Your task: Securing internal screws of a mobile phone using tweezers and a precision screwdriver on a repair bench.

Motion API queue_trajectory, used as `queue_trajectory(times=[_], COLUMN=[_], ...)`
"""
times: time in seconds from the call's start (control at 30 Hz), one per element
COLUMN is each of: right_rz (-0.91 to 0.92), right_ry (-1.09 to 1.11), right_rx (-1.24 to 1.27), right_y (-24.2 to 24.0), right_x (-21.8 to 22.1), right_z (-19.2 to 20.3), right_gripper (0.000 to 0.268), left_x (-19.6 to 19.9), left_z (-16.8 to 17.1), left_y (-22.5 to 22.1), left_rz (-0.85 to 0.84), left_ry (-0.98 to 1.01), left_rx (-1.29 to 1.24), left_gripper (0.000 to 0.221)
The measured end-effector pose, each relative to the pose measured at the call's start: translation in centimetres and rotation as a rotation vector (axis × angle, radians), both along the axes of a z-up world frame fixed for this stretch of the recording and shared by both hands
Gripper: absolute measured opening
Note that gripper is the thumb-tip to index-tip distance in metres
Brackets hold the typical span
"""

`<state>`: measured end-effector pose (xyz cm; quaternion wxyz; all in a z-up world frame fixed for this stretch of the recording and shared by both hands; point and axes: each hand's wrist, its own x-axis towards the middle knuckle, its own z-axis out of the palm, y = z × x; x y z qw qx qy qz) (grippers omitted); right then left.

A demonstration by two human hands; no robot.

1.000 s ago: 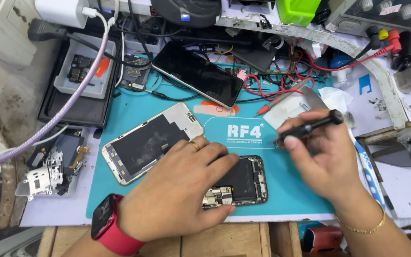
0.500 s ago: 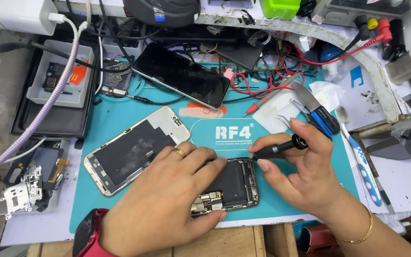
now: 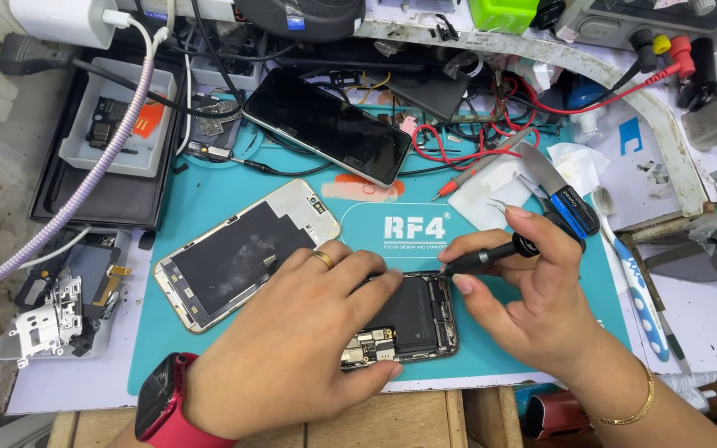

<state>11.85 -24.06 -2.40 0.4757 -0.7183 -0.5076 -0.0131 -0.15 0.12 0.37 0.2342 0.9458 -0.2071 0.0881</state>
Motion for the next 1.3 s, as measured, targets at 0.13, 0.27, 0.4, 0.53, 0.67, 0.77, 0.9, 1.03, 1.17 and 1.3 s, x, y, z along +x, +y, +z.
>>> queue_trajectory(times=[0.13,0.27,0.4,0.53,0.67,0.77,0.9,1.03,1.17,1.3], right_rz=[-0.055,-0.142,0.016,-0.18,0.023,0.029,-0.011,0.044,0.015,0.051], right_ry=[-0.141,-0.167,0.075,-0.049,0.067,-0.032,0.011,0.028,0.023,0.047], right_rx=[-0.048,-0.063,-0.158,-0.416,-0.187,-0.146,-0.079,-0.043,-0.027,-0.013], right_y=[-0.1,0.7,1.7,2.3,2.6,2.0,1.9,1.6,1.4,1.4], right_x=[-0.1,-0.1,-0.4,0.3,-0.3,-0.7,-0.3,-0.4,-0.4,-0.3], right_z=[0.0,0.8,3.8,4.4,4.0,3.2,3.1,2.8,2.2,2.2], right_gripper=[0.065,0.064,0.045,0.05,0.037,0.044,0.045,0.048,0.046,0.046], left_x=[0.0,0.0,-0.1,-0.1,-0.1,-0.2,0.0,0.1,0.1,0.3], left_z=[0.1,0.1,0.2,0.2,0.3,0.2,0.2,0.0,0.0,0.0], left_y=[0.0,0.0,0.0,0.1,0.1,-0.1,0.0,0.0,-0.1,-0.3], left_rz=[-0.003,0.003,-0.001,-0.004,0.005,-0.006,0.0,-0.002,-0.004,0.02], left_ry=[0.011,0.006,0.007,-0.001,0.013,0.023,0.029,0.027,0.031,0.008], left_rx=[0.0,0.006,0.005,0.002,0.01,-0.001,0.0,0.005,0.005,-0.01], left_gripper=[0.066,0.067,0.066,0.067,0.067,0.066,0.07,0.066,0.06,0.046])
